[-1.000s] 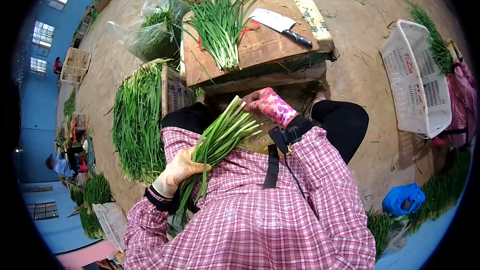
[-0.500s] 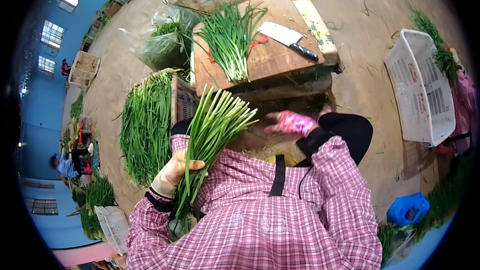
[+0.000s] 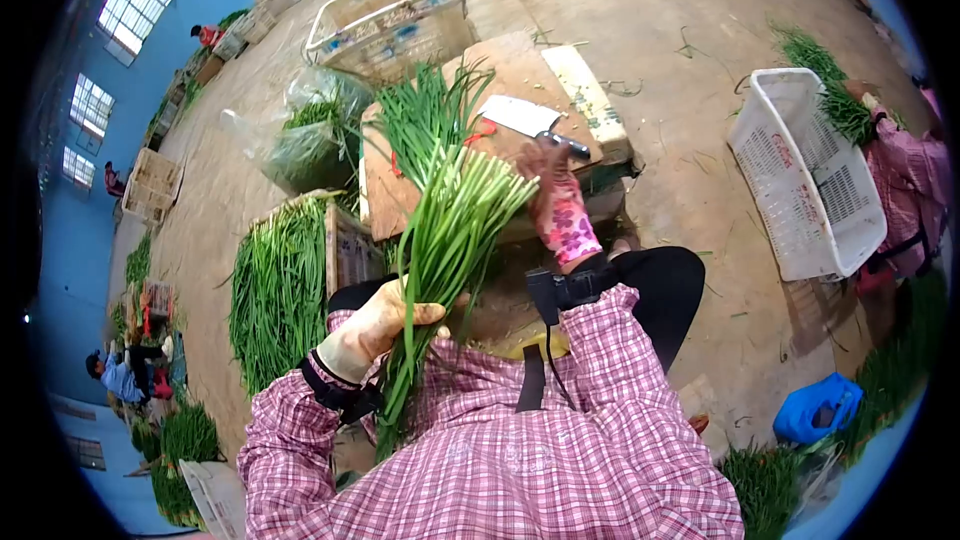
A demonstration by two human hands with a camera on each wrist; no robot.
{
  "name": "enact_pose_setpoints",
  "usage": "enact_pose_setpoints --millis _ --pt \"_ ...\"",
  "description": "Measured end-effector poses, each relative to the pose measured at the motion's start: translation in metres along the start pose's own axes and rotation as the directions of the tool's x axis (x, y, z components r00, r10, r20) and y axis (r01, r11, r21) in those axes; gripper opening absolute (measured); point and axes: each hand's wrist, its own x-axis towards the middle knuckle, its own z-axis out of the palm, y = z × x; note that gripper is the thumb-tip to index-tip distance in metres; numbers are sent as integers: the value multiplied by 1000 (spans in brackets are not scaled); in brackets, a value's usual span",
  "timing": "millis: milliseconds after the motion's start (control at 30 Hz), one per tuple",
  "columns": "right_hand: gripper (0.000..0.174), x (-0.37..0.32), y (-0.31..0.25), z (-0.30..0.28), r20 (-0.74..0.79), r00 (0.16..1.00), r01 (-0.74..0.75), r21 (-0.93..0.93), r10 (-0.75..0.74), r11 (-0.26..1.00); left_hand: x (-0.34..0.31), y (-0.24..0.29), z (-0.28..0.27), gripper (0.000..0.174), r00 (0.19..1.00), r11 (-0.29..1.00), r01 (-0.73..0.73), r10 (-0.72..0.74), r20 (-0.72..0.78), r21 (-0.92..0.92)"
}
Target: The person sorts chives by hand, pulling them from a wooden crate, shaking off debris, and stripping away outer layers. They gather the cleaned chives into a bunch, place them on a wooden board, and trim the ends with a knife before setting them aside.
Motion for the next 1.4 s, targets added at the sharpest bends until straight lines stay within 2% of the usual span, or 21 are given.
enact_pose_setpoints --millis 100,200,267,333,467,567,633,700,733,800,833,867,933,1000,1033,1067,1133,1167,1200,1267,1400 --pt "112 -5 -1 -41 7 1000 2 187 -3 982 2 22 6 48 996 1000 -14 13 87 7" --pt "114 -20 23 -50 23 988 -154 229 153 961 2 30 15 49 995 999 -22 18 95 43" --pt "112 -30 26 -43 273 954 -175 181 121 968 3 27 17 50 995 998 -16 9 101 61" --pt "109 -41 9 -15 365 928 -136 137 77 981 7 18 18 47 991 999 11 -16 134 38" --pt "94 -47 -42 32 320 947 -18 44 3 999 12 1 24 43 968 984 170 -178 180 55" --pt "87 -54 -61 47 307 950 -37 -40 48 999 14 -2 26 45 952 987 145 -157 263 64" --pt "78 -50 -66 50 380 924 -63 74 31 995 14 -1 29 45 947 987 137 -154 281 79" --pt "69 -59 -62 55 332 943 -73 235 -9 969 16 6 29 39 933 987 136 -157 324 87" --pt "67 -59 -66 55 341 940 -49 160 -8 986 15 13 27 37 922 982 166 -185 341 86" --pt "65 -57 -70 61 352 936 -45 31 31 999 19 16 30 35 920 992 96 -118 375 76" --pt "62 -58 -77 66 321 945 79 -41 -61 996 14 20 35 37 914 995 95 -104 391 41" --pt "58 -61 -89 75 251 966 92 -141 -54 986 8 26 42 40 896 999 38 -39 443 11" --pt "54 -53 -105 78 173 976 154 -100 -135 983 5 33 45 48 826 995 -8 61 560 -96" --pt "45 -39 -134 68 162 963 227 -66 -214 972 3 32 20 62 848 990 -138 118 517 0" --pt "44 -24 -151 52 207 953 216 56 -223 975 1 27 8 77 895 997 -82 68 442 13" --pt "44 -8 -170 32 249 938 201 174 -240 964 0 21 8 84 879 985 -153 175 444 -86" --pt "44 10 -208 -9 307 905 266 128 -293 955 -5 10 -23 88 878 997 -69 74 472 -28" --pt "44 12 -224 -22 245 912 324 56 -328 944 -2 1 -45 89 877 999 25 -31 479 20" --pt "43 17 -238 -36 179 915 372 -19 -363 928 0 -12 -53 88 907 1000 3 7 421 -22" --pt "37 24 -261 -61 192 919 351 -1 -345 936 -1 -17 -66 89 864 995 84 -44 501 -56" --pt "29 21 -281 -80 162 914 382 -28 -372 924 -12 -15 -63 75 947 1000 -14 16 321 -11"
